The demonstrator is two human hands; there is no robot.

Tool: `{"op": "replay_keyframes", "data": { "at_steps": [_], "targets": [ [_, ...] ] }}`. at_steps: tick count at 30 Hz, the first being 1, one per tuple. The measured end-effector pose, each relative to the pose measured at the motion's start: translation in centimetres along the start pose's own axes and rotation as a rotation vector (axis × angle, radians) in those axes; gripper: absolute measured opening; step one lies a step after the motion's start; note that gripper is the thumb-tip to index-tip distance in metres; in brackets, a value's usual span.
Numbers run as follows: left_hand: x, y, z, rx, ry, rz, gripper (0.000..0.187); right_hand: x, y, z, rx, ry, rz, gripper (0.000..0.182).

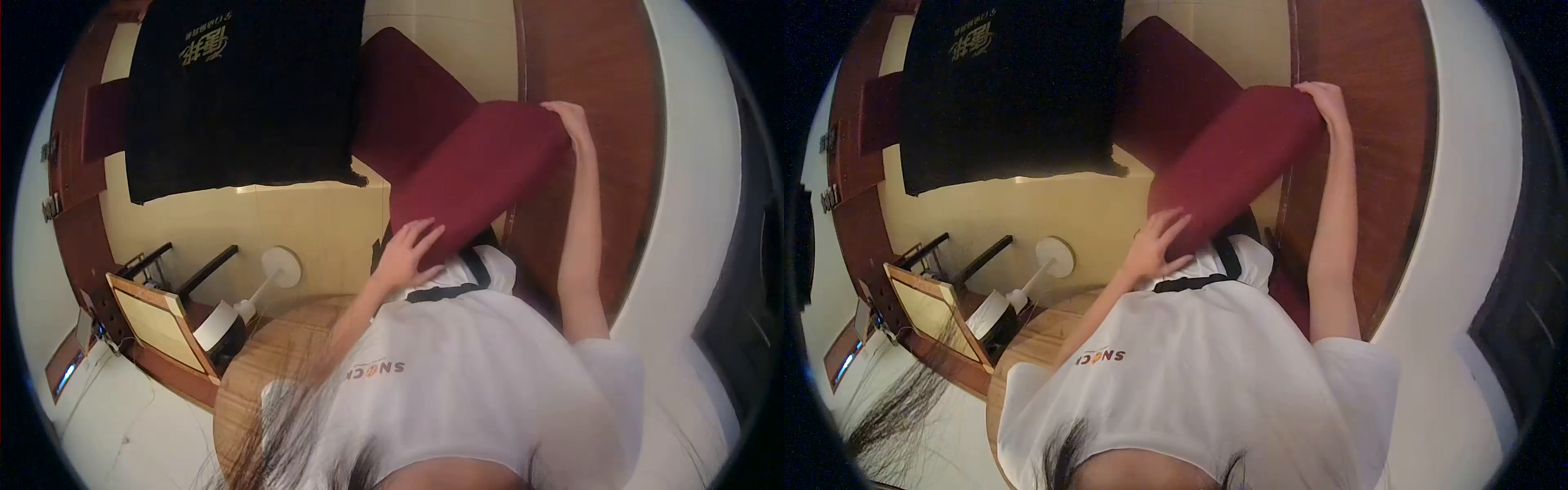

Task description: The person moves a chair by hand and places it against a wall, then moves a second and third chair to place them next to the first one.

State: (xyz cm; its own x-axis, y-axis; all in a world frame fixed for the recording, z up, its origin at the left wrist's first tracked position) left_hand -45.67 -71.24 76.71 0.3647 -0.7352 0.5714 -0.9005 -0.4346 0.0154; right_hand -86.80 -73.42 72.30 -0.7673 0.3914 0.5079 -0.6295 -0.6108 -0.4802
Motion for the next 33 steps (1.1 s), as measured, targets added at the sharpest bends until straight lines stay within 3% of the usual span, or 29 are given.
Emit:
{"op": "replay_keyframes", "data": {
  "at_steps": [3,5,7,9,13,16,17,19,21,23,25,27,29,33],
  "targets": [
    [0.5,0.0,0.9,-0.021,-0.012,-0.056,0.068,-0.9,0.8,0.3,0.027,-0.024,-0.024,0.028],
    [0.6,0.4,1.4,-0.041,0.005,-0.1,0.068,-1.5,1.9,0.2,0.048,0.028,-0.09,0.021],
    [0.9,1.8,2.0,-0.062,0.021,-0.145,0.068,-1.1,1.1,2.5,-0.006,-0.223,-0.321,0.033],
    [1.8,3.1,2.4,-0.122,0.064,-0.177,0.068,-1.5,2.7,3.3,0.0,-0.31,-0.319,0.039],
    [2.6,4.2,2.6,-0.22,0.145,-0.098,0.068,-1.9,3.0,3.6,0.026,-0.263,-0.379,0.038],
    [3.6,3.8,2.4,-0.33,0.248,-0.058,0.06,-3.5,0.9,4.8,0.083,-0.119,-0.574,0.038],
    [3.5,3.5,2.5,-0.41,0.286,-0.021,0.057,-4.2,0.3,4.6,0.103,-0.045,-0.525,0.043],
    [3.5,3.1,3.2,-0.499,0.313,-0.007,0.048,-6.0,-1.7,4.8,0.254,-0.031,-0.677,0.058],
    [2.9,3.0,3.5,-0.678,0.402,0.198,0.04,-7.8,-5.5,3.7,0.322,0.073,-0.788,0.072],
    [2.9,3.4,4.0,-0.784,0.411,0.244,0.032,-10.9,-7.7,1.7,0.387,0.276,-0.747,0.074],
    [3.0,3.9,4.3,-0.823,0.331,0.327,0.031,-16.4,-10.0,-1.3,0.207,0.586,-0.446,0.069],
    [2.9,4.2,3.5,-0.827,0.3,0.316,0.027,-19.3,-14.2,-2.1,0.151,0.662,-0.393,0.054],
    [2.8,3.7,3.7,-0.797,0.231,0.292,0.024,-22.3,-17.3,-4.8,-0.136,0.601,-0.157,0.036],
    [1.4,5.5,2.7,-0.8,0.163,0.302,0.022,-24.0,-19.9,-7.7,-0.09,0.502,-0.048,0.029]
  ]
}}
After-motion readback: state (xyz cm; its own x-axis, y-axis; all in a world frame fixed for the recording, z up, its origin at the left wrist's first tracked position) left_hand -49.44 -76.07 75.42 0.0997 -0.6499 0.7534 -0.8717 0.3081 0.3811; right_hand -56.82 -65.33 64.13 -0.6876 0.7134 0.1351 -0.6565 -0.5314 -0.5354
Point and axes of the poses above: each hand's wrist, its own y-axis towards the middle knuckle, its own x-axis out of the back of the hand, z = x × y, the point moved 5 cm from there along y, towards the middle knuckle, and after that the axes turned 10 degrees about -y, right-handed, at the moved point
